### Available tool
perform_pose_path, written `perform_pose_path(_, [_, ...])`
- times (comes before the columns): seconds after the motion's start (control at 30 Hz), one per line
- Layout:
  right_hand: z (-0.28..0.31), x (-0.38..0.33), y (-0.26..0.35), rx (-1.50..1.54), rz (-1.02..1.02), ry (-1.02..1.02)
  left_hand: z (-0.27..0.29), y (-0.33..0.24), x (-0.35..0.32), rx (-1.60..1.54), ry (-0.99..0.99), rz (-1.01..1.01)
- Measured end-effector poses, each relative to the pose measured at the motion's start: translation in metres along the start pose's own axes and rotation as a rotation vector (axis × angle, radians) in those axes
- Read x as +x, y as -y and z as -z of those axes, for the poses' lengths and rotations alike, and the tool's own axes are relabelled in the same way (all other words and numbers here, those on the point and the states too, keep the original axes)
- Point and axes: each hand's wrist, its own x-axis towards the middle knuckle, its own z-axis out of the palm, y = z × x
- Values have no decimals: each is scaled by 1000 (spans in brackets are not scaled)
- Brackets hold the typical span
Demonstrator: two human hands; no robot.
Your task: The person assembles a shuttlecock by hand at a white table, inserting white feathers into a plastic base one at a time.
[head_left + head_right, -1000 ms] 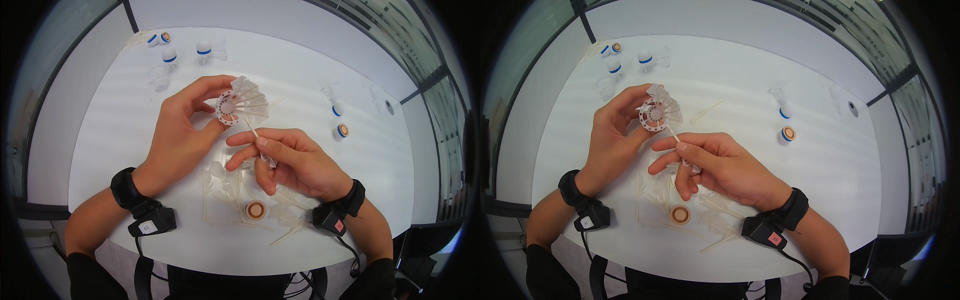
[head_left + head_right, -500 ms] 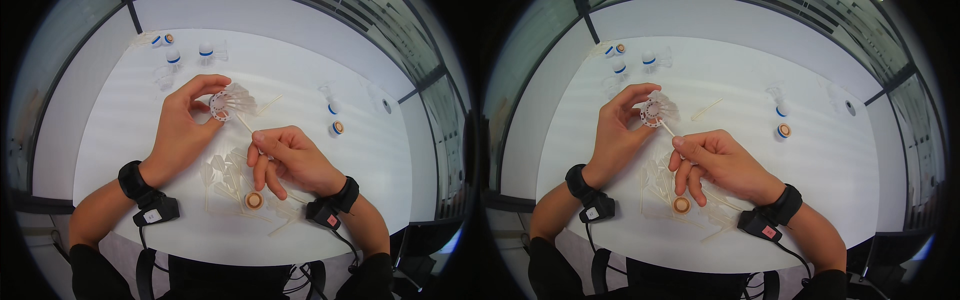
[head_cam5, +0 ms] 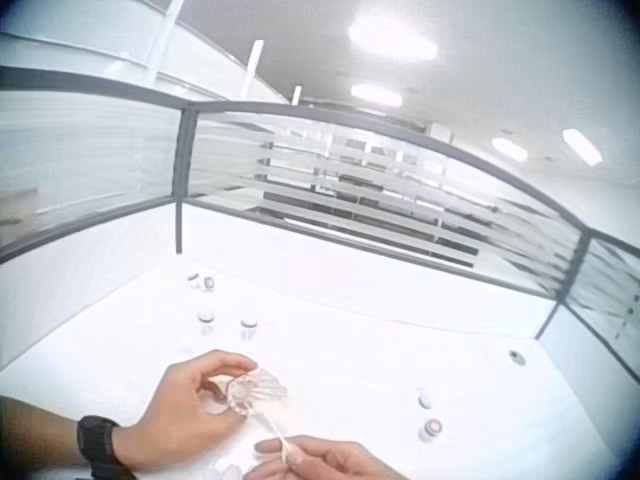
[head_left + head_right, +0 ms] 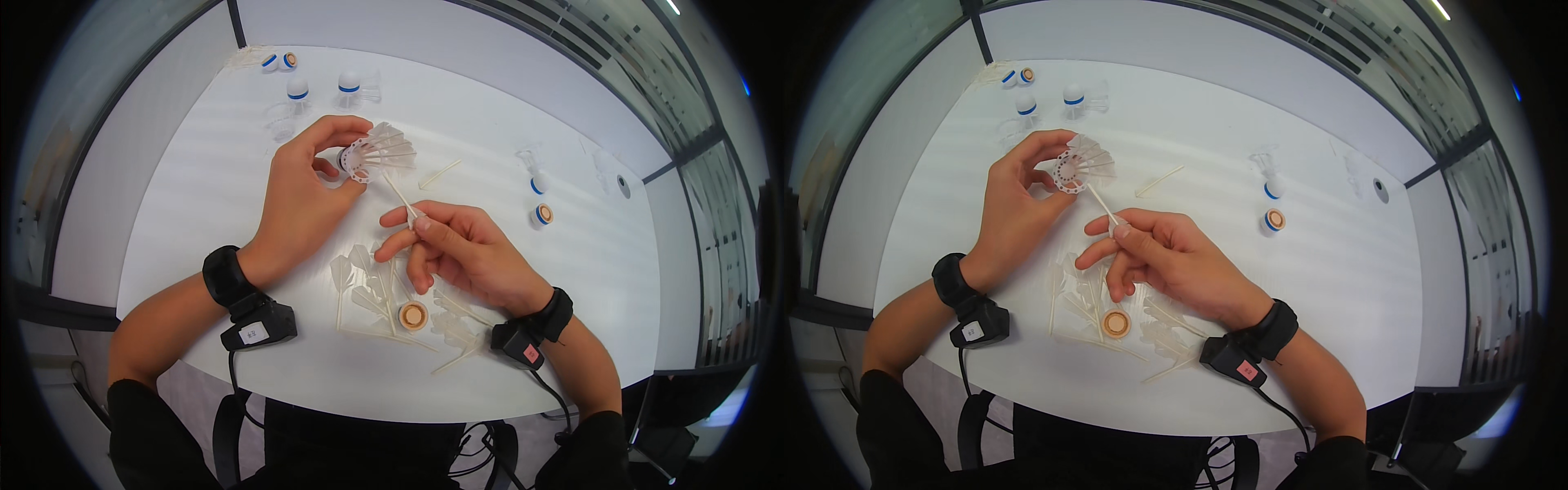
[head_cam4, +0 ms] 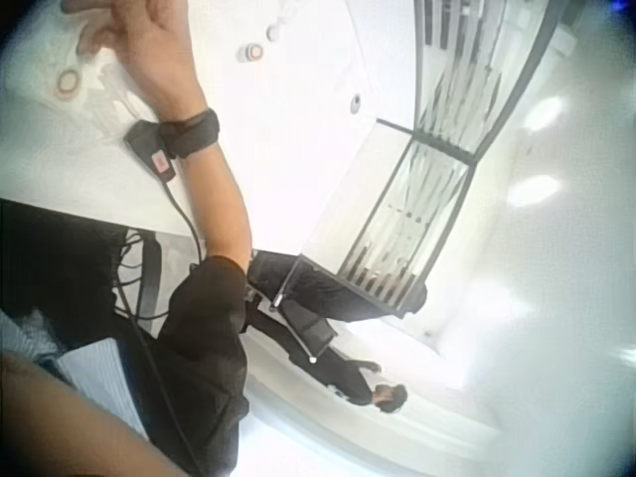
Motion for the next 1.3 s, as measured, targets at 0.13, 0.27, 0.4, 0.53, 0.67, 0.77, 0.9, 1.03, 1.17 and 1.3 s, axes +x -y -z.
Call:
perform_pose_path(0.13, [3,1,0,-51,-36,8,0,0,0,-1,-20,-6])
perform_pose_path(0.27, [1,-4,2,-3,-10,35,0,-2,0,-29,-44,-46])
perform_pose_path(0.4, [1,-5,1,-3,29,-14,-3,-1,2,-46,-45,-60])
perform_pose_path(0.53, [-5,-9,2,-66,20,-82,-3,3,0,-127,-1,-60])
perform_pose_path(0.67, [-15,-8,4,-134,8,-182,-4,2,1,-188,49,-94])
perform_pose_path(0.77, [-14,-8,5,-137,-1,-176,-1,-1,0,-217,110,-27])
perform_pose_path(0.9, [-12,-8,3,-129,-4,-168,-1,2,0,-256,134,-50])
perform_pose_path(1.03, [-13,-7,3,-148,-11,-178,-3,8,0,-256,111,-93])
perform_pose_path(1.17, [-15,-8,2,-142,-10,-191,-2,7,0,-232,108,-99])
perform_pose_path(1.3, [-16,-6,2,-128,6,-179,0,7,0,-205,124,-125])
